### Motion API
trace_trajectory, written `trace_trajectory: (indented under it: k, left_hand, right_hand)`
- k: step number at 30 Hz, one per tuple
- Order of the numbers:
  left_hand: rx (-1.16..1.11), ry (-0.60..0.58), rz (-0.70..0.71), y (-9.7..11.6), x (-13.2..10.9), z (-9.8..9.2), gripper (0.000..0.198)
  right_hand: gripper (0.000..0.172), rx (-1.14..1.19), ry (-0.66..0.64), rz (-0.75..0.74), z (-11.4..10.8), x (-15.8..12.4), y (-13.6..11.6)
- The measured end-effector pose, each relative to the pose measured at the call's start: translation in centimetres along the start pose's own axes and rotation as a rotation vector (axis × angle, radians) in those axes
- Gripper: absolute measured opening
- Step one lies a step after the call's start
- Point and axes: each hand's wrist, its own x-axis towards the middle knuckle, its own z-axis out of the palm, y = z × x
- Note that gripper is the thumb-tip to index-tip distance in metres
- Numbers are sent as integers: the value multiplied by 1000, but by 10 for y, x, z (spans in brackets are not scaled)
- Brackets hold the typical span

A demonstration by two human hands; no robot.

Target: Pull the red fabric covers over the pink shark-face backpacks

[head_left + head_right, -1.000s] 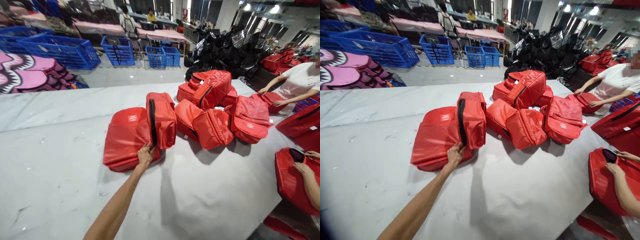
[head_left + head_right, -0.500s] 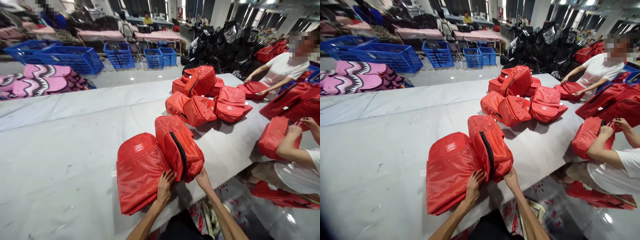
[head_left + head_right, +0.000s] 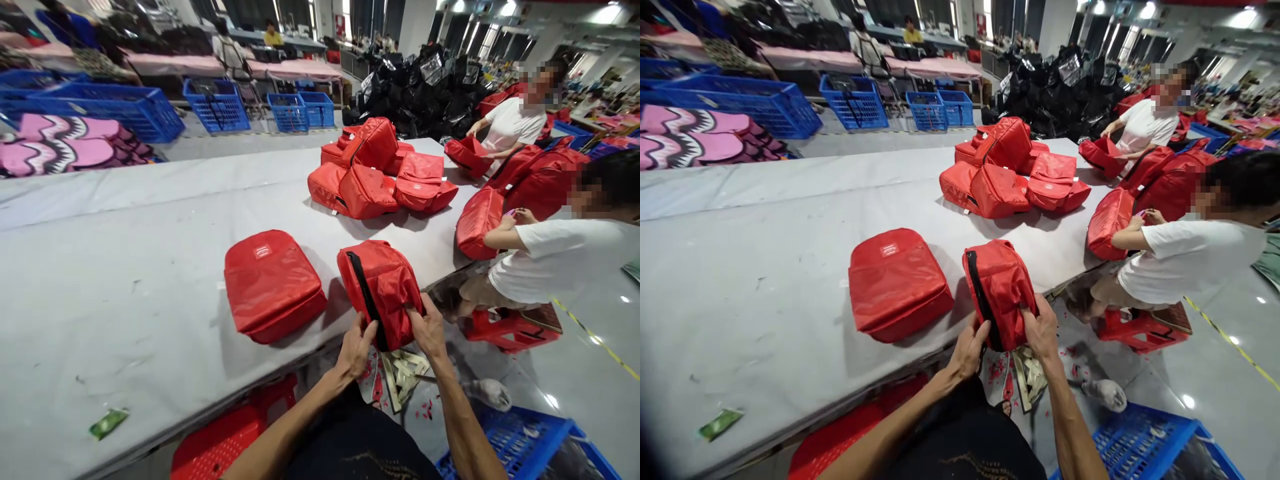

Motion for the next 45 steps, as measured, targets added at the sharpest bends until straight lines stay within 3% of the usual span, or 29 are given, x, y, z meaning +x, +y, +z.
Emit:
trace_trajectory:
  k: [4, 7, 10, 13, 15, 17, 19, 22, 24, 26, 30, 32, 34, 37, 40, 43, 45]
  left_hand:
    - [87, 100, -12, 19, -23, 14, 54]
    - [138, 44, 25, 22, -33, 7, 53]
    - [149, 137, 126, 24, -27, -14, 48]
    - [250, 274, 311, 26, 0, -48, 79]
    - [368, 170, 420, 27, 23, -72, 88]
    - [455, 46, 495, 27, 40, -91, 76]
    - [532, 18, 545, 24, 48, -102, 63]
    - [669, -65, 617, 18, 44, -108, 48]
    - [751, -215, 664, 12, 35, -112, 39]
    - [780, -392, 714, 4, 25, -121, 45]
    - [671, -719, 769, -32, 10, -164, 50]
    - [654, -734, 715, -51, 9, -193, 49]
    - [672, -661, 663, -62, 14, -219, 49]
    - [675, -552, 640, -58, 32, -241, 49]
    - [625, -508, 675, -43, 53, -228, 49]
    - [537, -443, 850, -46, 60, -185, 51]
    - [518, -532, 987, -65, 50, -153, 49]
  right_hand:
    - [36, -1, 15, -23, -23, -22, -1]
    - [37, -2, -4, -44, -28, -32, 1]
    - [38, 1, -46, -54, -34, -39, 5]
    - [40, -16, -125, -85, -41, -38, 9]
    - [42, -48, -170, -125, -43, -32, 9]
    - [47, -129, -143, -126, -39, -22, 10]
    - [51, -255, -38, -79, -29, -11, 10]
    - [49, -429, 98, -52, -11, 6, 8]
    - [46, -511, 110, -85, -3, 20, 5]
    - [44, -573, 79, -104, 0, 39, 1]
    - [39, -665, 54, -59, -3, 86, -9]
    - [37, -686, 75, -20, -2, 106, -18]
    - [35, -681, 70, -32, 4, 117, -30]
    - [34, -640, 16, -182, 24, 119, -58]
    - [34, -644, -24, -359, 54, 113, -83]
    - [46, -712, -19, -453, 87, 111, -87]
    - [53, -759, 16, -464, 103, 114, -79]
